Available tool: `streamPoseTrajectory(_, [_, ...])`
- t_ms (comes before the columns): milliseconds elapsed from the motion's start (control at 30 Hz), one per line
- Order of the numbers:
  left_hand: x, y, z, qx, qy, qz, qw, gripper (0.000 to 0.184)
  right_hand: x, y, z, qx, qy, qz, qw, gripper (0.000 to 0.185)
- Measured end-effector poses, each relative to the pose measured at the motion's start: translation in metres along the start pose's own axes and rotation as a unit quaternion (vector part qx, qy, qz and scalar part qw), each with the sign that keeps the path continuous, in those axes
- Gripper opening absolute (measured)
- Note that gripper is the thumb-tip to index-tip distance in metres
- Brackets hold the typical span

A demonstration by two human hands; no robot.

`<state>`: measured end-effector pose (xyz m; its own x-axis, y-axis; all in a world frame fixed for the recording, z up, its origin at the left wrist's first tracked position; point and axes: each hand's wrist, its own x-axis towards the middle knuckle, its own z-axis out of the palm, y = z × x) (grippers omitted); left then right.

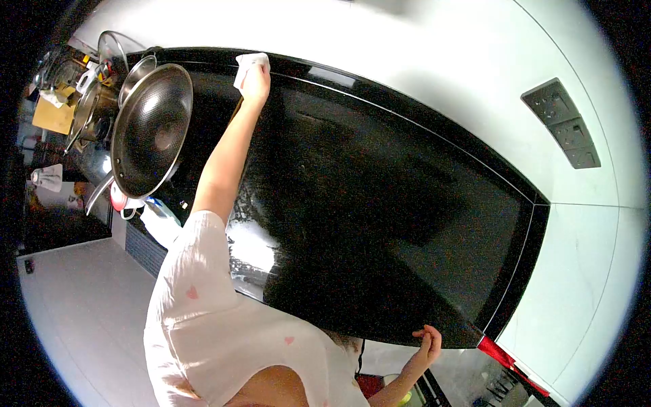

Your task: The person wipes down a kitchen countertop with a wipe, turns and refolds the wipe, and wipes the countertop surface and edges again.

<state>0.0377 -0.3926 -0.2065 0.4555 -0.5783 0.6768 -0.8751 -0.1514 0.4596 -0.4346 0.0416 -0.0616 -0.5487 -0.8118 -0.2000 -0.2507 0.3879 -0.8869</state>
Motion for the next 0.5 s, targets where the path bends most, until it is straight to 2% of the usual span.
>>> streamPoseTrajectory(100, [0.005, 0.017, -0.013, 0.057, 0.0, 0.031, 0.998, 0.006, 0.003, 0.005, -0.006, -0.023, 0.008, 0.001, 1.0, 0.016])
streamPoseTrajectory(200, [0.015, 0.014, -0.009, 0.054, -0.008, -0.037, 0.998, 0.006, 0.004, 0.009, -0.011, -0.05, -0.009, 0.001, 0.999, 0.016])
streamPoseTrajectory(233, [0.018, 0.008, 0.002, 0.044, -0.039, -0.103, 0.993, 0.007, 0.004, 0.011, -0.011, -0.043, -0.007, 0.008, 0.999, 0.016])
streamPoseTrajectory(333, [0.012, 0.01, 0.023, 0.115, -0.053, 0.005, 0.992, 0.031, 0.005, 0.016, -0.012, -0.023, -0.001, 0.023, 0.999, 0.016])
streamPoseTrajectory(367, [0.006, 0.013, 0.027, 0.088, -0.027, 0.01, 0.996, 0.029, 0.005, 0.018, -0.013, -0.017, 0.003, 0.022, 1.0, 0.016])
streamPoseTrajectory(500, [-0.005, 0.026, 0.028, 0.137, 0.009, 0.049, 0.989, 0.021, 0.005, 0.021, -0.017, -0.015, 0.003, 0.021, 1.0, 0.016])
